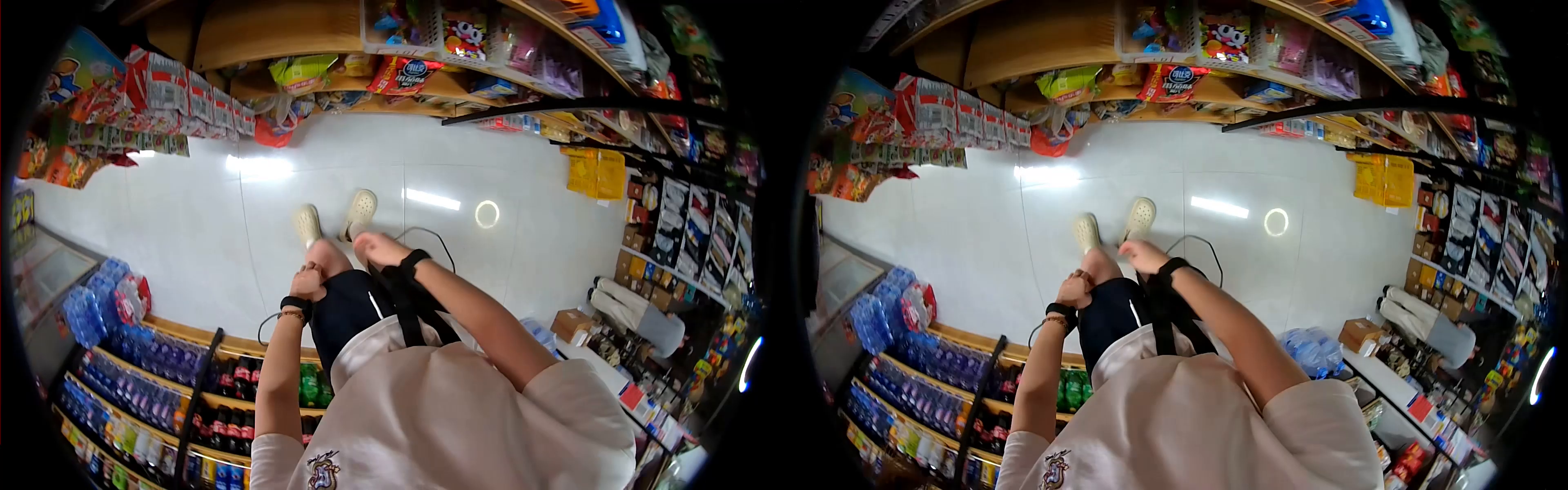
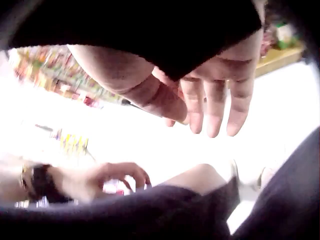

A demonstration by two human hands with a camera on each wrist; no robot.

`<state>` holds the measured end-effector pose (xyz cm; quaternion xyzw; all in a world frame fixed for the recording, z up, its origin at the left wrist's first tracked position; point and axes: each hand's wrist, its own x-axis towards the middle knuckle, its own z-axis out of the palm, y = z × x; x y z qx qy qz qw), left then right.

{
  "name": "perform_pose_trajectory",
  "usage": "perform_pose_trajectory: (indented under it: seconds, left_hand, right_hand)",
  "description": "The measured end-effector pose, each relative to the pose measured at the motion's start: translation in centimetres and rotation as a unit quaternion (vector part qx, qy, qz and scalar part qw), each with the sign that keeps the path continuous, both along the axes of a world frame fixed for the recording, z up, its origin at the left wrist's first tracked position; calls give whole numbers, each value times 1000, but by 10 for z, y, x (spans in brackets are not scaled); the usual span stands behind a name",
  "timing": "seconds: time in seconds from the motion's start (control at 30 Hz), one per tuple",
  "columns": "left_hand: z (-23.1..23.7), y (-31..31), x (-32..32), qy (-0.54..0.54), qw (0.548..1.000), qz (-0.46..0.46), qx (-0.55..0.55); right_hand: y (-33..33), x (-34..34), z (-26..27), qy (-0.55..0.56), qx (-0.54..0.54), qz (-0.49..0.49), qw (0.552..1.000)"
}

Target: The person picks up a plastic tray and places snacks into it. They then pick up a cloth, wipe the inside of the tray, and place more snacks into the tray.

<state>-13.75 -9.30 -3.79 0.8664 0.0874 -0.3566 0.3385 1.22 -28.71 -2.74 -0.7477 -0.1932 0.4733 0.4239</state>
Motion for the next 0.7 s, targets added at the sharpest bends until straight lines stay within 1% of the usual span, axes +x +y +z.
perform_pose_trajectory:
  seconds: [0.03,0.07,0.1,0.13,0.17,0.2,0.23,0.3,0.33,0.4,0.43,0.47,0.5,0.53,0.57,0.6,0.63,0.67,0.7]
  left_hand:
    - [-11,6,-10,52,999,13,-2]
    - [-27,12,-21,103,994,26,-3]
    - [-34,21,-31,156,987,39,-4]
    - [-27,30,-35,130,991,31,-16]
    - [-16,35,-40,106,994,29,-29]
    - [-7,42,-41,80,995,30,-41]
    - [-2,51,-42,93,995,13,-43]
    - [1,68,-44,122,991,-24,-45]
    - [-1,72,-47,130,990,-3,-54]
    - [-6,79,-54,134,989,5,-66]
    - [-7,82,-58,136,988,11,-72]
    - [-7,82,-62,136,988,28,-71]
    - [-6,84,-66,135,987,45,-69]
    - [-5,87,-68,131,987,62,-66]
    - [-9,88,-74,96,989,98,-59]
    - [-19,90,-87,59,988,134,-53]
    - [-26,95,-101,24,985,168,-45]
    - [-28,105,-111,20,983,184,-19]
    - [-49,119,-130,39,972,233,-15]
  right_hand:
    - [-11,8,0,38,-33,-79,996]
    - [-31,16,-27,48,-61,-119,990]
    - [-42,30,-7,1,-105,-134,985]
    - [-66,35,-21,23,-96,-194,976]
    - [-78,42,-10,-5,-137,-232,963]
    - [-84,44,3,-22,-207,-255,944]
    - [-91,42,4,-19,-237,-282,930]
    - [-88,32,7,64,-274,-321,904]
    - [-85,23,5,85,-257,-320,908]
    - [-68,-4,8,133,-217,-311,915]
    - [-57,-21,10,129,-184,-272,936]
    - [-42,-34,17,148,-178,-244,942]
    - [-30,-49,16,76,-180,-142,970]
    - [-22,-60,16,1,-180,-38,983]
    - [-23,-68,14,86,-107,-9,991]
    - [-26,-65,36,261,-78,-105,956]
    - [-39,-59,64,427,-45,-198,881]
    - [-100,-51,39,449,-51,-285,845]
    - [-184,-54,1,320,-52,-329,887]
